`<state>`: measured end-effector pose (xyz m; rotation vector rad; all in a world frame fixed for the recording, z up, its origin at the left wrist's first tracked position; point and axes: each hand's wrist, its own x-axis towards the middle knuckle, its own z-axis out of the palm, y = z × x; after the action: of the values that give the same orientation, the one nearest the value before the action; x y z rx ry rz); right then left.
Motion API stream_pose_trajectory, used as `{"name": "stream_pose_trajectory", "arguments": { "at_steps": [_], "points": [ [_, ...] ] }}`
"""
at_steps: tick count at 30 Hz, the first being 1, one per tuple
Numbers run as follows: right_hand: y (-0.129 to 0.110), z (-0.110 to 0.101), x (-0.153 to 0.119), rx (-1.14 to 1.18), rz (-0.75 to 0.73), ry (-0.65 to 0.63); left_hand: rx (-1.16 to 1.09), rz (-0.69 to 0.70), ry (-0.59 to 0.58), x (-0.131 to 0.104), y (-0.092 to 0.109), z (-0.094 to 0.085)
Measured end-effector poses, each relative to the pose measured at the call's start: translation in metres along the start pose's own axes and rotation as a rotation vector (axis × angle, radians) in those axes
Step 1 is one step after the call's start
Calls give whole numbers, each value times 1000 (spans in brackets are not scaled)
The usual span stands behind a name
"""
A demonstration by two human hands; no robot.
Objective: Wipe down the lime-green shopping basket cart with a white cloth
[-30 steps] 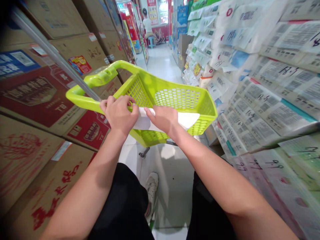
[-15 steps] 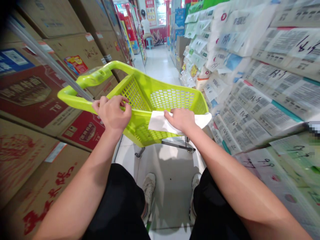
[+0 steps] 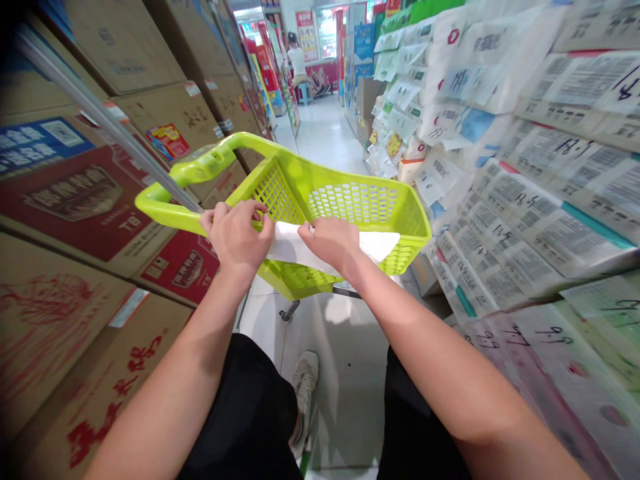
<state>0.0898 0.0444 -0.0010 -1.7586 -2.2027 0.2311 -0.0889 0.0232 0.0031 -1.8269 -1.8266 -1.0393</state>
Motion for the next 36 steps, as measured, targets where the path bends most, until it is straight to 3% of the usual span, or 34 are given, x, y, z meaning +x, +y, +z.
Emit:
{"name": "stream_pose_trajectory", "arguments": {
  "at_steps": [10, 14, 19, 25, 28, 31, 36],
  "points": [
    [81, -19, -17, -175, 146, -55, 14, -26, 20, 6, -10, 7],
    [100, -21, -20, -192, 191, -59, 14, -25, 12, 5, -6, 7],
    [84, -16, -13, -158, 175, -10, 1, -22, 3, 3, 0, 4],
    [18, -2, -6, -71, 80, 27, 10, -18, -9, 3, 2, 0],
    [-2, 2, -7, -53, -3, 68, 24, -4, -8, 3, 0, 0],
    [1, 0, -6, -31, -31, 25, 34, 0, -10, 3, -3, -1],
    [40, -12, -9, -106, 58, -40, 20, -23, -45, 6, -9, -1]
  ]
}}
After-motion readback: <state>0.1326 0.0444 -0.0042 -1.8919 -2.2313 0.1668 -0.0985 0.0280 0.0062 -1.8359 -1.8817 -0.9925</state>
